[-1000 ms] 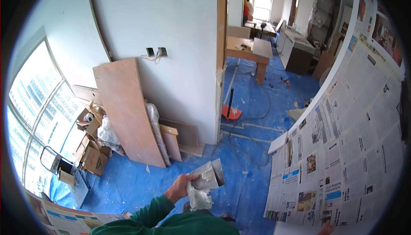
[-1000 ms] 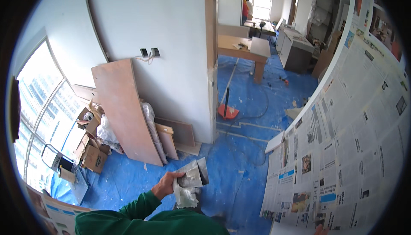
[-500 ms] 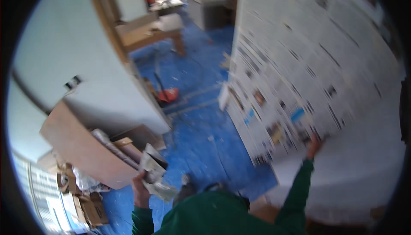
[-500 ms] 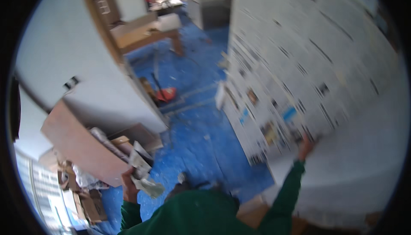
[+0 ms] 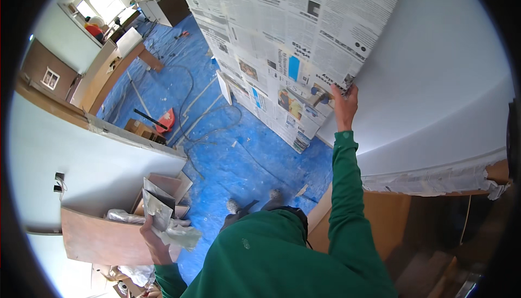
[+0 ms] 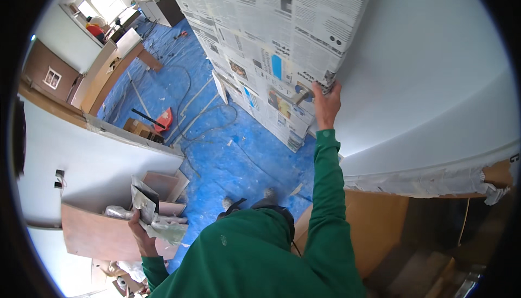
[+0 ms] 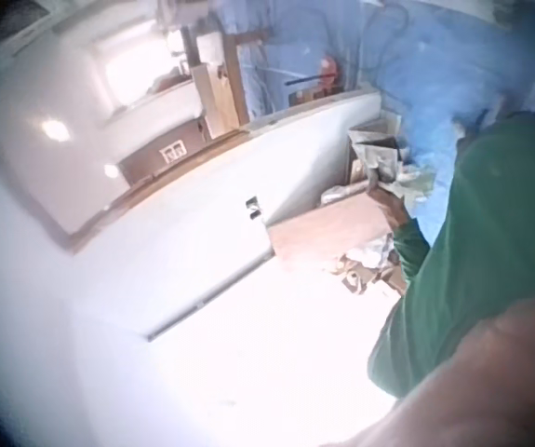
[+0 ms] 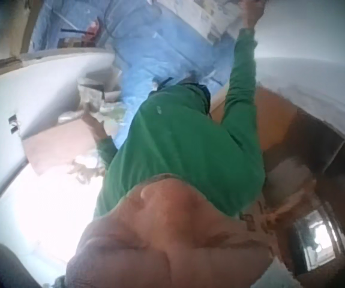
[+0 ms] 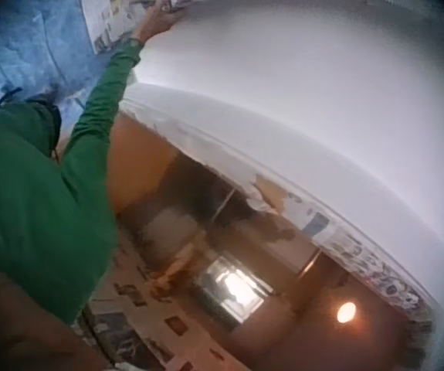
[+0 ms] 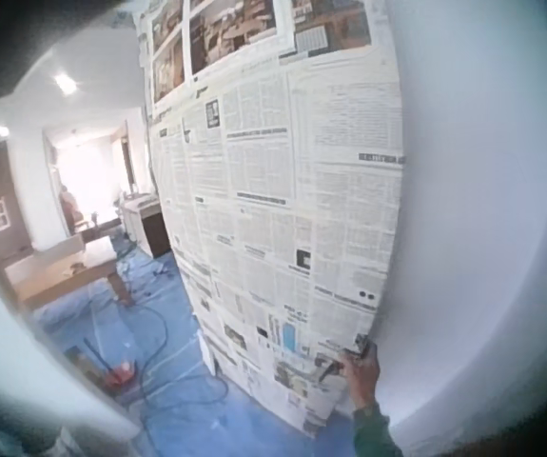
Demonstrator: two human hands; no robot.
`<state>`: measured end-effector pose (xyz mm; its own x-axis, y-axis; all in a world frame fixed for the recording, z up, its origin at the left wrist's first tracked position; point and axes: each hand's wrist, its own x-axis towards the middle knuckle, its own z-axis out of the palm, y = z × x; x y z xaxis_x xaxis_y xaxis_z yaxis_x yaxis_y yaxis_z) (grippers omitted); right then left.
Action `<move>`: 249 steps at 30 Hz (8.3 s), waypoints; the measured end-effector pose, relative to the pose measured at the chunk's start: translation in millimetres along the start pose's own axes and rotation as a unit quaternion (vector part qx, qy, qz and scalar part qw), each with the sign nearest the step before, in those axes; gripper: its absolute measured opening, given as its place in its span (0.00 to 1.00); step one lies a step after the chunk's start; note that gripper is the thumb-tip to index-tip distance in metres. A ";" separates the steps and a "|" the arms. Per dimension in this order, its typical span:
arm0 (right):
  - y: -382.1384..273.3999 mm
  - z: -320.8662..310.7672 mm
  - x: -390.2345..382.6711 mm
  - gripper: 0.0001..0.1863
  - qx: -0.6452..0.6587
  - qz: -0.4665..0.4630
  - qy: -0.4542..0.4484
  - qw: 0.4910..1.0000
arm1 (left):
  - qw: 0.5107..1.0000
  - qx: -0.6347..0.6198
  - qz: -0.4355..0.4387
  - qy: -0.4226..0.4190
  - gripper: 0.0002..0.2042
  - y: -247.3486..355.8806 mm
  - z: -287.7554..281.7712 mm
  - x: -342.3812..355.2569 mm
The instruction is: The person mixes plaster on a board using a trowel and a putty knife, then applies it to a wall section near the ceiling. They scrape excess material from the tools and continue smoothing the plaster on the wall.
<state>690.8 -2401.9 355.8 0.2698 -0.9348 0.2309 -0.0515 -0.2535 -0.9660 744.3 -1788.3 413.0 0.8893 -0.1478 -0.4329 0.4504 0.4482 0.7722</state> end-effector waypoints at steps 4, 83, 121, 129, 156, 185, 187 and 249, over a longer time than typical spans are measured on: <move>-13.6 -2.9 -13.6 0.31 0.012 0.012 -0.006 1.000 | 1.000 0.000 -0.021 0.011 0.19 -0.6 16.4 0.1; 11.0 30.0 -34.0 0.31 -0.146 -0.044 0.132 0.980 | 0.929 0.366 -0.059 -0.002 0.15 -11.6 139.5 139.8; -124.7 113.5 -539.5 0.35 0.371 0.205 0.371 0.826 | 0.433 0.400 -0.427 -0.686 0.21 -100.1 175.5 128.4; -146.4 94.9 -679.4 0.41 0.376 0.107 0.459 0.798 | 0.274 0.424 -0.432 -0.748 0.15 -115.3 81.6 21.2; 118.5 204.1 -753.3 0.17 0.118 0.397 0.440 0.796 | -0.168 0.589 -0.391 -0.687 0.09 -348.1 -124.0 -180.2; 618.0 16.8 -1138.2 0.19 -0.132 0.439 0.647 0.609 | -0.266 0.493 -0.422 -0.713 0.13 -557.5 -396.7 -89.9; 600.3 -8.1 -1108.3 0.19 -0.112 0.386 0.677 0.616 | -0.236 0.465 -0.427 -0.739 0.13 -540.2 -383.8 -89.2; 210.8 4.5 -1046.8 0.30 -0.658 0.187 0.434 0.586 | 0.158 0.249 -0.304 -0.906 0.14 -507.2 -339.4 -65.4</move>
<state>401.8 -1475.7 -90.1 -0.5588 -0.6154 0.5559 -0.8022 0.5711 -0.1743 430.6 -1706.8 -108.3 -0.9701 -0.2427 -0.0029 0.0455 -0.1937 0.9800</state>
